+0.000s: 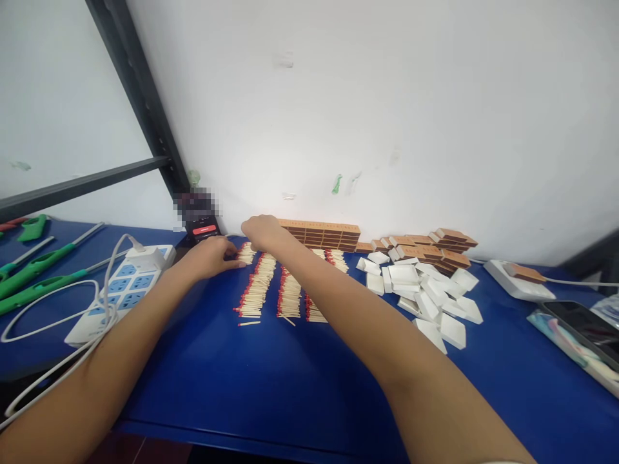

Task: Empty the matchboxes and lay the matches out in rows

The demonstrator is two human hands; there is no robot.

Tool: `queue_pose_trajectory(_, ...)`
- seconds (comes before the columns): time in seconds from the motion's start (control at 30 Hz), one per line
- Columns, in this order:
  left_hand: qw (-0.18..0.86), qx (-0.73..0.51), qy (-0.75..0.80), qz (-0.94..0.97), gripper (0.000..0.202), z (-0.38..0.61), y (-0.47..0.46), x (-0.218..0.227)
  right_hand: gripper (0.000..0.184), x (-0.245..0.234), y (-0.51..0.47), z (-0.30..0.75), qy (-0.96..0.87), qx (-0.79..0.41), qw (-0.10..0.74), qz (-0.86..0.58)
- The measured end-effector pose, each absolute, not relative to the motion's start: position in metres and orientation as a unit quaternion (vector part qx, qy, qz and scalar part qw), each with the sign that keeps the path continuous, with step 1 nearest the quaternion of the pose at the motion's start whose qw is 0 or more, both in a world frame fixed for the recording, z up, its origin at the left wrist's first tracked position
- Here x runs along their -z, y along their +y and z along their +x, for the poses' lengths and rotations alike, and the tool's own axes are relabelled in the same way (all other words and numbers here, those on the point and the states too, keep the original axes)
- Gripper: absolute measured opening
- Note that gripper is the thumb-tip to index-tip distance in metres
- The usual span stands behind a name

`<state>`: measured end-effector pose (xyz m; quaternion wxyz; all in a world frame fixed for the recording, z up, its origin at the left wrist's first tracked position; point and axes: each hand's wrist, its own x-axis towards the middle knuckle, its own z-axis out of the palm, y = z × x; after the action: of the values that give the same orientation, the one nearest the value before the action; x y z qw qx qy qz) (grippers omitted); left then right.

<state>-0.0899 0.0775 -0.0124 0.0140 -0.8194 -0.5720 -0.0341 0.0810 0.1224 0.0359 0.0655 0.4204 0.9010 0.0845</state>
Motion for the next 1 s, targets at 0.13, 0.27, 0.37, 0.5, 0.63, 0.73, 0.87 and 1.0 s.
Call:
queue_pose_trajectory(0.13,0.017,0.033,-0.568,-0.822,0.036,-0.089,0.077,0.012,0.039,-0.028,0.123,0.073,0.902,-0.075,0.046,0.423)
queue_pose_trajectory(0.27,0.014,0.035,-0.568,-0.822,0.034,-0.088,0.075,0.012,0.032,-0.018,0.127,0.073,0.905,-0.052,0.025,0.421)
queue_pose_trajectory(0.37,0.013,0.031,-0.572,-0.82,0.036,-0.089,0.075,0.012,0.023,-0.014,0.13,0.079,0.909,-0.023,-0.001,0.417)
queue_pose_trajectory(0.5,0.02,0.047,-0.579,-0.814,0.041,-0.091,0.075,0.011,0.023,-0.016,0.128,0.101,0.913,0.028,-0.064,0.402)
queue_pose_trajectory(0.63,0.108,0.157,-0.544,-0.817,0.039,-0.072,0.063,0.008,0.028,-0.018,0.105,0.145,0.888,0.213,-0.207,0.351)
queue_pose_trajectory(0.73,0.142,0.286,-0.422,-0.849,0.034,-0.04,0.041,0.007,0.029,-0.013,0.072,0.185,0.846,0.303,-0.275,0.343)
queue_pose_trajectory(0.87,0.129,0.303,-0.334,-0.883,0.032,-0.006,0.013,0.004,0.037,0.001,0.023,0.233,0.754,0.408,-0.339,0.388)
queue_pose_trajectory(1.0,-0.026,0.175,-0.356,-0.918,0.03,-0.012,0.005,-0.012,0.037,0.012,-0.003,0.268,0.703,0.384,-0.377,0.466)
